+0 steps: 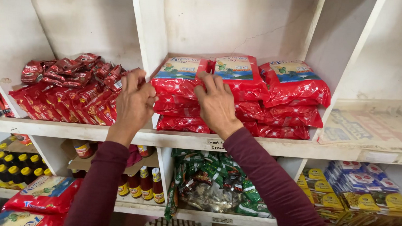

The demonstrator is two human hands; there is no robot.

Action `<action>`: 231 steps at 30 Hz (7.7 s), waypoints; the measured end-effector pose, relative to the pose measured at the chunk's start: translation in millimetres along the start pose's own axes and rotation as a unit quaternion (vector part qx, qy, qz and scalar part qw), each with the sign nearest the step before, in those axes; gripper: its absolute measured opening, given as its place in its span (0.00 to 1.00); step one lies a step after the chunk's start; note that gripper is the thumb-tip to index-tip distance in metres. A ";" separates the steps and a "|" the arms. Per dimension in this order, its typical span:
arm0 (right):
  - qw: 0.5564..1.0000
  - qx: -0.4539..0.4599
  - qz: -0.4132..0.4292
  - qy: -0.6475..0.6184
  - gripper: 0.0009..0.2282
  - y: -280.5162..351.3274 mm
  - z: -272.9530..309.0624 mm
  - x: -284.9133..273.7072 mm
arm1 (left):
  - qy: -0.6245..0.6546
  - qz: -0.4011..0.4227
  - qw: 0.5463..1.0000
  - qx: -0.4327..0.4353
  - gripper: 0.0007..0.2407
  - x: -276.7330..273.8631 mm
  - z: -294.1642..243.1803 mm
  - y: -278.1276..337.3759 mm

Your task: Organizing red food packets on a store shelf by removing them from a box and stacking them.

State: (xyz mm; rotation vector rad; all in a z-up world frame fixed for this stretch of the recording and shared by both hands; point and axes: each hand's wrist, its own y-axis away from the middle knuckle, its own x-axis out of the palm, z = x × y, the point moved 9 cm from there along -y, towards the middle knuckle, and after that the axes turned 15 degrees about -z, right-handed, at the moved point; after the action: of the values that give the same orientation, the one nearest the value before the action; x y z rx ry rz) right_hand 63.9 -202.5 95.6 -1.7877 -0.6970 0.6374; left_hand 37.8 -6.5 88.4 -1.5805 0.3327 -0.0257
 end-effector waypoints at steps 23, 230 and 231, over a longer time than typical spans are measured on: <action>0.998 -0.023 -0.029 0.043 0.07 14.9 -27.7 20.9 | -0.152 -0.124 0.951 0.238 0.03 11.2 -17.2 10.8; 0.986 0.144 0.082 0.014 0.05 152.9 -106.8 -71.0 | 0.068 -0.006 0.984 0.164 0.08 107.0 -140.6 106.7; 0.983 0.154 0.098 0.026 0.05 157.1 -108.3 -69.2 | 0.080 -0.002 0.987 0.136 0.08 103.4 -144.3 105.0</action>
State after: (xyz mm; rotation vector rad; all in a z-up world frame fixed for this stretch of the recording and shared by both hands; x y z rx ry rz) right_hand 117.6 -363.4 -15.9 -1.5870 -0.3647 0.7813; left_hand 84.2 -170.5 -27.8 -1.3106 0.4319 -0.1946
